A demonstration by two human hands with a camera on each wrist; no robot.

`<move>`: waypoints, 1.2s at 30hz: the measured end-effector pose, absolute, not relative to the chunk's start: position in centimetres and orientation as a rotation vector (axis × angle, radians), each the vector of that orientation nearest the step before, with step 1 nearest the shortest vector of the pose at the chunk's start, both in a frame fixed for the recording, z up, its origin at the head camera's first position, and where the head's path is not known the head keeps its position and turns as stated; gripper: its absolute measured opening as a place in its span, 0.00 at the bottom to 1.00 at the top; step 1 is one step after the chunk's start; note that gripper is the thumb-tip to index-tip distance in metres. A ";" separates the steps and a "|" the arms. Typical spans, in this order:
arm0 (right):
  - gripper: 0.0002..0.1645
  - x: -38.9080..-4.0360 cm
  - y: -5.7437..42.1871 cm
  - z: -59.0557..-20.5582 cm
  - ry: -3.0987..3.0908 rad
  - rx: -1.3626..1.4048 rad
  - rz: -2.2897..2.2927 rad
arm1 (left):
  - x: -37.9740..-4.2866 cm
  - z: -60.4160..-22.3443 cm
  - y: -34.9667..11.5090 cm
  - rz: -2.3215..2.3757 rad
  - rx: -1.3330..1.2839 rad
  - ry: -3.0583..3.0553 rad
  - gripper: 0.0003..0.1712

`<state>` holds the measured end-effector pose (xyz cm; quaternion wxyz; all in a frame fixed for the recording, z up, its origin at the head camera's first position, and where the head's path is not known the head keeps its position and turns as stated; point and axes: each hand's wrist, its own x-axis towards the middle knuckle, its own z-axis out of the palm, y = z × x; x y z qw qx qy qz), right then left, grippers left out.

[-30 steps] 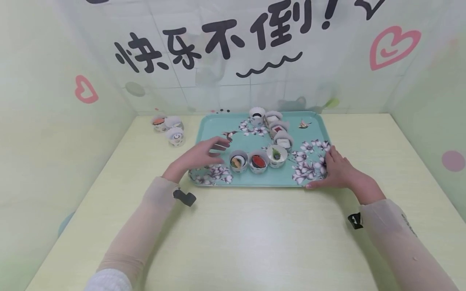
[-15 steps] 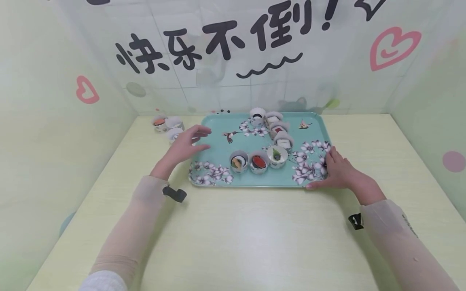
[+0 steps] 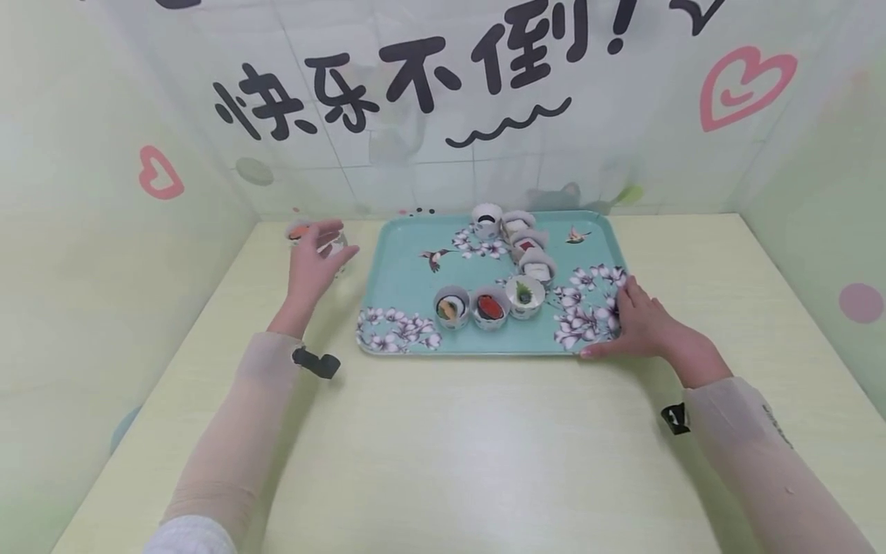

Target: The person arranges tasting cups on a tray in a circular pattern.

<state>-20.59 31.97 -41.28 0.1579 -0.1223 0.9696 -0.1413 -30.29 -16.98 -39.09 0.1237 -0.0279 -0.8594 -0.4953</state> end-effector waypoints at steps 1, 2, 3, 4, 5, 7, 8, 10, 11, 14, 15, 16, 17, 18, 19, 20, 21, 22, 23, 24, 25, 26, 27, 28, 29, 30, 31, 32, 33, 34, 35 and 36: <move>0.82 -20.6 32.0 -41.3 2.772 -0.348 -0.405 | -30.4 -39.2 -17.3 -1.442 -0.056 -2.503 0.33; 0.82 -20.6 31.9 -41.3 2.772 -0.346 -0.406 | -30.6 -39.4 -17.6 -1.445 -0.034 -2.498 0.33; 0.82 -20.6 31.9 -41.2 2.771 -0.343 -0.408 | -30.6 -39.5 -17.9 -1.452 -0.010 -2.497 0.33; 0.82 -20.6 31.9 -41.2 2.771 -0.341 -0.409 | -30.7 -39.6 -18.1 -1.452 0.013 -2.498 0.34; 0.82 -20.6 31.9 -41.2 2.770 -0.338 -0.412 | -30.8 -39.8 -18.4 -1.449 0.034 -2.501 0.34; 0.82 -20.6 31.9 -41.2 2.771 -0.334 -0.414 | -30.9 -40.0 -18.9 -1.444 0.071 -2.504 0.35; 0.82 -20.6 31.9 -41.2 2.771 -0.333 -0.412 | -30.9 -40.1 -19.1 -1.442 0.089 -2.506 0.35; 0.82 -20.6 32.0 -41.3 2.771 -0.332 -0.408 | -31.1 -40.3 -19.5 -1.428 0.119 -2.511 0.36; 0.82 -20.6 32.0 -41.3 2.770 -0.331 -0.406 | -31.2 -40.5 -19.6 -1.423 0.132 -2.512 0.36; 0.82 -20.8 32.1 -41.5 2.768 -0.330 -0.401 | -31.4 -41.0 -20.1 -1.434 0.182 -2.517 0.38; 0.82 -20.8 32.1 -41.5 2.767 -0.330 -0.402 | -31.4 -41.1 -20.2 -1.433 0.194 -2.520 0.38; 0.81 -20.8 32.1 -41.6 2.767 -0.328 -0.402 | -31.5 -41.3 -20.3 -1.433 0.211 -2.525 0.39; 0.81 -20.9 32.1 -41.6 2.766 -0.326 -0.405 | -31.5 -41.4 -20.3 -1.434 0.226 -2.528 0.40; 0.81 -20.8 32.1 -41.6 2.766 -0.326 -0.406 | -31.6 -41.5 -20.4 -1.437 0.240 -2.532 0.40; 0.81 -20.8 32.1 -41.6 2.766 -0.324 -0.410 | -31.7 -41.5 -20.4 -1.435 0.245 -2.535 0.40; 0.81 -20.8 32.0 -41.6 2.767 -0.323 -0.408 | -31.7 -41.6 -20.4 -1.439 0.251 -2.534 0.41; 0.81 -20.8 32.0 -41.6 2.767 -0.320 -0.407 | -31.8 -41.7 -20.4 -1.446 0.262 -2.537 0.41; 0.81 -20.8 32.0 -41.6 2.767 -0.318 -0.404 | -31.9 -41.7 -20.4 -1.454 0.272 -2.539 0.42; 0.81 -20.8 31.9 -41.5 2.767 -0.319 -0.406 | -32.0 -41.8 -20.4 -1.466 0.278 -2.536 0.42; 0.81 -20.8 31.9 -41.5 2.767 -0.320 -0.406 | -32.1 -41.9 -20.4 -1.476 0.283 -2.537 0.42; 0.81 -20.7 31.9 -41.4 2.768 -0.321 -0.405 | -32.1 -42.0 -20.4 -1.483 0.288 -2.540 0.43; 0.81 -20.8 31.9 -41.4 2.768 -0.323 -0.403 | -32.2 -42.2 -20.4 -1.489 0.297 -2.542 0.43; 0.81 -20.7 31.9 -41.4 2.768 -0.323 -0.403 | -32.2 -42.3 -20.4 -1.484 0.301 -2.549 0.42; 0.81 -20.7 31.9 -41.4 2.768 -0.325 -0.403 | -32.3 -42.4 -20.3 -1.480 0.301 -2.557 0.42; 0.81 -20.7 31.9 -41.4 2.769 -0.327 -0.403 | -32.3 -42.5 -20.3 -1.479 0.303 -2.560 0.41; 0.81 -20.7 31.9 -41.4 2.769 -0.326 -0.400 | -32.3 -42.6 -20.3 -1.469 0.306 -2.571 0.41; 0.81 -20.7 31.9 -41.4 2.770 -0.327 -0.398 | -32.4 -42.6 -20.3 -1.463 0.311 -2.577 0.41; 0.81 -20.7 31.9 -41.4 2.770 -0.328 -0.396 | -32.4 -42.7 -20.2 -1.461 0.314 -2.579 0.40; 0.81 -20.7 31.9 -41.4 2.771 -0.329 -0.395 | -32.5 -42.7 -20.2 -1.458 0.316 -2.581 0.40; 0.81 -20.7 31.9 -41.4 2.772 -0.332 -0.393 | -32.5 -42.8 -20.2 -1.457 0.320 -2.583 0.40; 0.81 -20.7 32.0 -41.4 2.772 -0.333 -0.392 | -32.6 -42.8 -20.2 -1.459 0.324 -2.580 0.39; 0.81 -20.7 32.0 -41.4 2.773 -0.335 -0.391 | -32.6 -42.8 -20.2 -1.458 0.324 -2.581 0.39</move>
